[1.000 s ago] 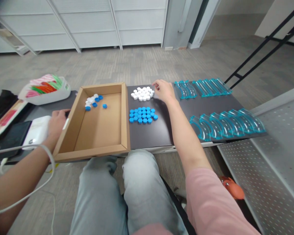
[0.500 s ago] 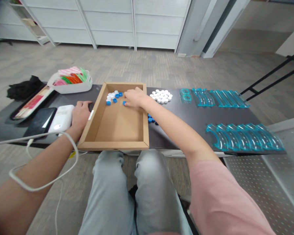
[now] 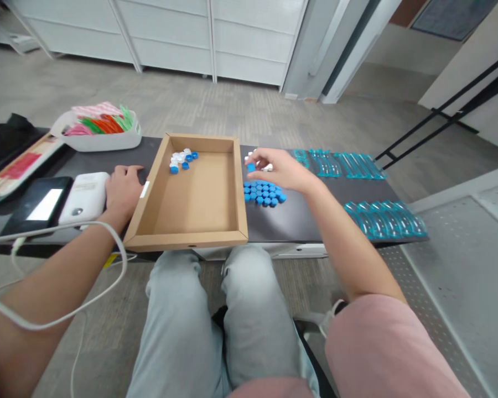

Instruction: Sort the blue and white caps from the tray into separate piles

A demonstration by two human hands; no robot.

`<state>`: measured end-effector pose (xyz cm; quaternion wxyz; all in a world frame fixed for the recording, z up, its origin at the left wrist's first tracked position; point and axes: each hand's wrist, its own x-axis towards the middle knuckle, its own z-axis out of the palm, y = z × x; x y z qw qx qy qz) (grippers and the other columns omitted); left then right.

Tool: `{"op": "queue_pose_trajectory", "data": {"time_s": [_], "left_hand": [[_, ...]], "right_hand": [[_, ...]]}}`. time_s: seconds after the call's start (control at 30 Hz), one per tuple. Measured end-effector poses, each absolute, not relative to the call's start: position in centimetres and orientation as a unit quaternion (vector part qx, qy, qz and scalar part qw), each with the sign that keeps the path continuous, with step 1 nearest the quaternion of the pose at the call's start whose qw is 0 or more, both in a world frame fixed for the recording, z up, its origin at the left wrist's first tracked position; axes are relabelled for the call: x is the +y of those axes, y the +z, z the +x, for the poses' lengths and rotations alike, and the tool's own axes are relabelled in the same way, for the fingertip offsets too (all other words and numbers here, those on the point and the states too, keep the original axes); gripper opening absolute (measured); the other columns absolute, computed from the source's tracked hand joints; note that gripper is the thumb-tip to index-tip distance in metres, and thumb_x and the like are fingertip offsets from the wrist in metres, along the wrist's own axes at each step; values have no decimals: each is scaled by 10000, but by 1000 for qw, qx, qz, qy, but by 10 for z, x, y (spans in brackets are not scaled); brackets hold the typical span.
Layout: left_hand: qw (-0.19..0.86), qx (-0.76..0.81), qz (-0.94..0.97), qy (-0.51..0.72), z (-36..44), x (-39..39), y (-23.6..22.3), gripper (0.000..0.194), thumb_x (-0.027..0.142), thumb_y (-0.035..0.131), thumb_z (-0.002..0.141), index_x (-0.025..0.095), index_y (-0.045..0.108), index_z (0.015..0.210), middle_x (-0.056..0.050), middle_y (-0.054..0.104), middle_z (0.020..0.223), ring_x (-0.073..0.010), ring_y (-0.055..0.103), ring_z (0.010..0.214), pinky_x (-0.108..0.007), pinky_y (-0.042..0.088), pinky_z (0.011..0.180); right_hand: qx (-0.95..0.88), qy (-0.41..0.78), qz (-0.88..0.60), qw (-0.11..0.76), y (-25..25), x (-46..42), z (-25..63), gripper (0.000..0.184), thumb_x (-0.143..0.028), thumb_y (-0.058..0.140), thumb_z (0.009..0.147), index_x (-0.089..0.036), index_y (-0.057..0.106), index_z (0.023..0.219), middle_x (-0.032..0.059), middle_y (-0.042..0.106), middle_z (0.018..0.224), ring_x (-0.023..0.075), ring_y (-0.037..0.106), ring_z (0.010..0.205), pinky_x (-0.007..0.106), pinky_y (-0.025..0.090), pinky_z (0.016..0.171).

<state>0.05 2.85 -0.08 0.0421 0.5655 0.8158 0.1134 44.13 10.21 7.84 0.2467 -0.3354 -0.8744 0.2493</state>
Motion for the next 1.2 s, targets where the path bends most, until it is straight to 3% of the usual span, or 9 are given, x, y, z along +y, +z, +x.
{"op": "queue_pose_trajectory", "data": {"time_s": [0.17,0.3,0.5,0.7,0.83,0.93,1.03,1.2], "left_hand": [[51,818,563,105,2,29,2,669,363,505,1172,56,607,1757,-327,553,1742,-505,562,1600,-619,449,1351],[42,820,560,108,3,29,2,682,374,495,1162,54,627,1749,-343,562,1724,-515,578,1599,-624,456,1343],[40,820,561,111,2,30,2,680,378,504,1153,54,645,1734,-344,578,1710,-525,595,1586,-634,475,1332],[46,819,562,105,2,29,2,669,348,499,1163,50,619,1750,-343,554,1728,-514,574,1603,-624,455,1347],[45,814,568,114,2,29,1,665,352,505,1153,51,631,1732,-345,561,1716,-507,580,1586,-614,462,1335],[31,816,564,126,1,30,-4,649,362,507,1137,91,667,1704,-329,593,1693,-497,604,1560,-593,485,1310],[21,814,562,143,-1,33,-10,618,367,529,1130,132,698,1676,-314,620,1678,-491,623,1536,-587,495,1303],[24,812,563,151,-3,34,-15,606,369,545,1141,141,699,1680,-316,615,1699,-498,607,1561,-603,479,1325]], "right_hand": [[-846,162,-472,188,49,94,552,350,-533,908,977,-268,929,1203,122,861,1140,327,821,978,528,705,1023],[-830,177,-511,134,21,90,571,301,-404,942,904,-259,934,1168,123,879,1157,350,855,998,560,726,1053],[-773,277,-539,186,7,84,562,644,-273,941,878,-243,801,1506,141,901,1326,315,909,1007,528,765,1025],[-787,214,-541,206,25,84,561,414,-286,915,877,-236,876,1286,135,916,1218,314,882,936,539,769,1003],[-838,206,-454,221,44,97,499,349,-380,859,993,-236,874,1310,110,898,1183,286,842,955,481,735,983],[-887,199,-360,211,53,115,415,327,-358,810,1049,-232,844,1349,94,875,1200,265,809,997,433,682,986],[-927,179,-302,129,55,136,323,332,-298,780,1072,-211,811,1391,115,829,1334,256,795,1035,409,631,1010],[-938,84,-336,12,43,165,220,425,-227,807,1029,-204,795,1453,158,743,1544,334,778,1237,401,588,1022]]}}
